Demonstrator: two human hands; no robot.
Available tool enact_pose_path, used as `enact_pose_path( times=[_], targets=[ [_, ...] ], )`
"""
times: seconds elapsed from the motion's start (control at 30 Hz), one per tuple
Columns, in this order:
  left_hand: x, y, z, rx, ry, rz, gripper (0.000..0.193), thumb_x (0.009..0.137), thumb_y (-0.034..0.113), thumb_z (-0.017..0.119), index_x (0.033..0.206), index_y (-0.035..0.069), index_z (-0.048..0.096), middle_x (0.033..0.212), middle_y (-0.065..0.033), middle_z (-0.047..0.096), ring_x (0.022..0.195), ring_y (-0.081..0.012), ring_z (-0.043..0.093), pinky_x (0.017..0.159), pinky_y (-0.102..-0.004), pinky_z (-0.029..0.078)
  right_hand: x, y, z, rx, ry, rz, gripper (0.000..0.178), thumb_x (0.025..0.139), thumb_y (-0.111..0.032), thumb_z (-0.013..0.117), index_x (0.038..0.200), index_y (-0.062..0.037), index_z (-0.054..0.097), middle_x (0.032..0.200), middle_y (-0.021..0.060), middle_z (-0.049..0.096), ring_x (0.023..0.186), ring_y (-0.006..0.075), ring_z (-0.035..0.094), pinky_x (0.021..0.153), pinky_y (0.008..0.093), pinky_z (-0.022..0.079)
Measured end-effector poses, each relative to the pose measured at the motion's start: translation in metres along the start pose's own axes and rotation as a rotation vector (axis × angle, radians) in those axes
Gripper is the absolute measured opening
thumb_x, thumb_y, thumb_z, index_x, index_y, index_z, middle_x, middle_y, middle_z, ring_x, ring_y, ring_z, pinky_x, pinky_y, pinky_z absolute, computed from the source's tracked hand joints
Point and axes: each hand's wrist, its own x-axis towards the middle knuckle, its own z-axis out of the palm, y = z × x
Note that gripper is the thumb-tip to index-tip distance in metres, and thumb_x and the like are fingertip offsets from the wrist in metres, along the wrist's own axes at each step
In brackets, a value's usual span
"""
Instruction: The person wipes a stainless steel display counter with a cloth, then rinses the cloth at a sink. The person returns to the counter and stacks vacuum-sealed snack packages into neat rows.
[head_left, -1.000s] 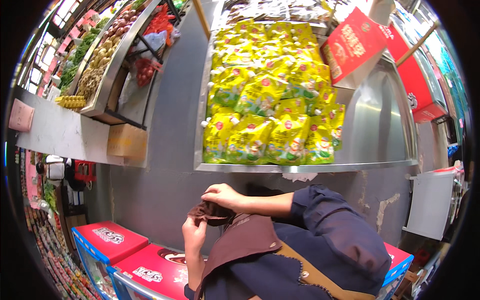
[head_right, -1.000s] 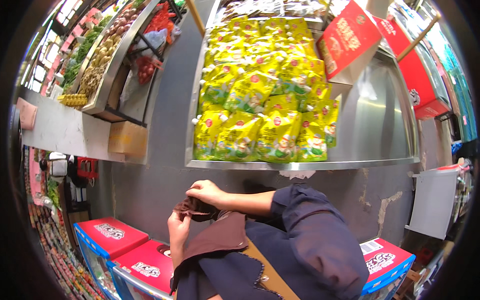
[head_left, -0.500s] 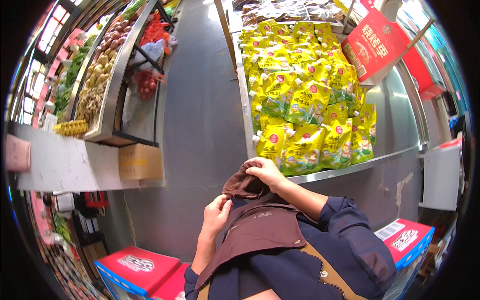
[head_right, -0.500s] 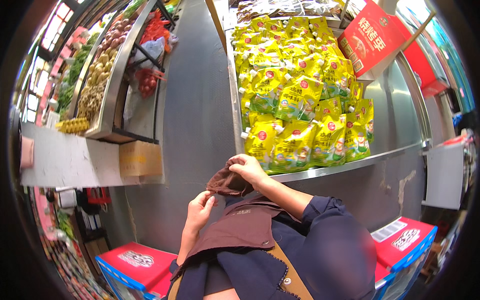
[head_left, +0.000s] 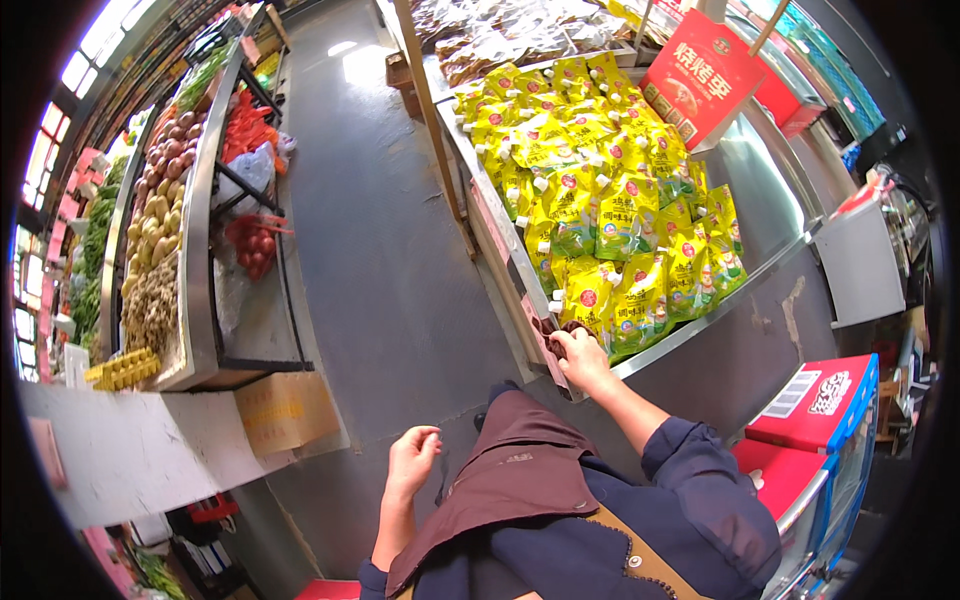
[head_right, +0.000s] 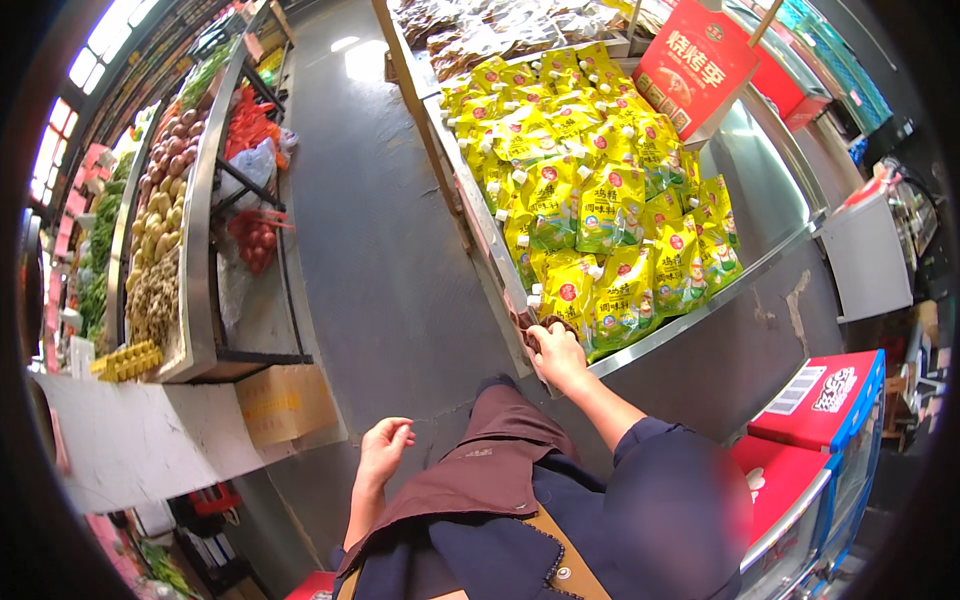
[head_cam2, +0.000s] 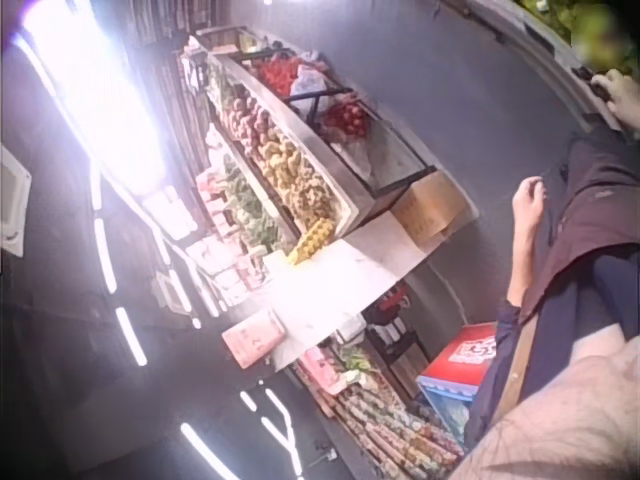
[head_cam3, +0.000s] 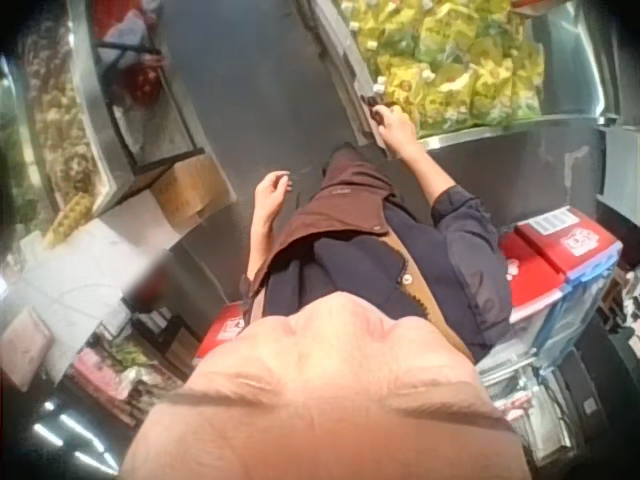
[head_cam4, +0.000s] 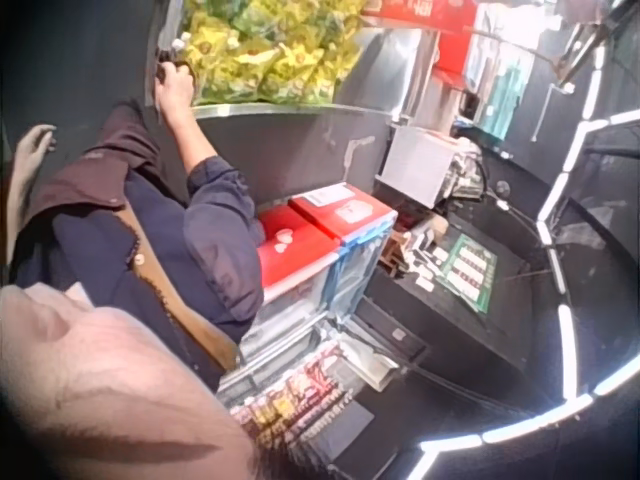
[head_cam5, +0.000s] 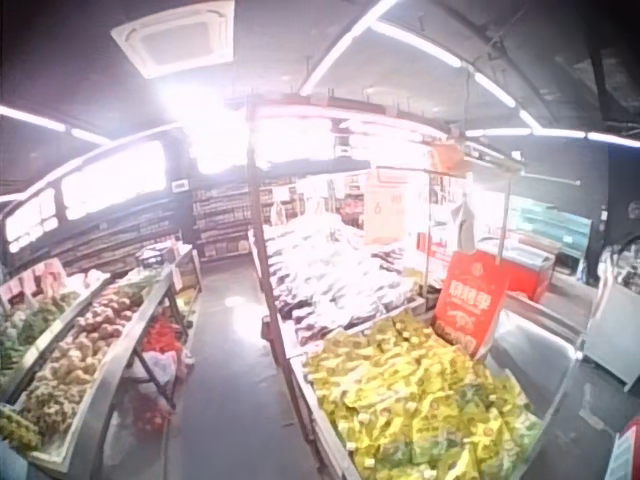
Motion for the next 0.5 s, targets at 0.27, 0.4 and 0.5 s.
enact_pose_path(
  times=[0.27,0.4,0.5],
  targets=[
    [0.082,0.041,-0.024,0.205,-0.153,0.079,0.018,0.089,0.011,0.059,0.103,0.0,0.063,0.079,-0.0063,0.066,0.073,-0.0103,0.062,0.068,-0.0249,0.05,0.072,-0.023,0.025,-0.193,-0.012,0.052,0.017,0.072,-0.014,0.063,0.088,-0.0106,0.062,0.088,0.017,0.06,0.077,0.0332,0.063,0.067,0.0419,0.053],
    [0.145,0.073,-0.039,0.234,-0.177,0.059,0.018,0.089,0.011,0.059,0.103,0.0,0.062,0.079,-0.0061,0.066,0.073,-0.0101,0.062,0.068,-0.0248,0.05,0.149,-0.047,0.037,-0.135,-0.129,0.066,0.016,0.079,-0.012,0.056,0.093,-0.0086,0.06,0.091,0.0181,0.061,0.079,0.0329,0.064,0.069,0.0431,0.053],
    [0.197,0.112,-0.046,0.273,-0.231,0.072,0.017,0.09,0.011,0.058,0.103,0.0,0.062,0.079,-0.0055,0.066,0.072,-0.0094,0.062,0.068,-0.0244,0.05,0.214,-0.066,0.036,-0.019,-0.051,0.028,0.018,0.076,-0.012,0.058,0.094,-0.0143,0.057,0.089,0.0149,0.058,0.081,0.0327,0.062,0.069,0.0416,0.05]
  ],
)
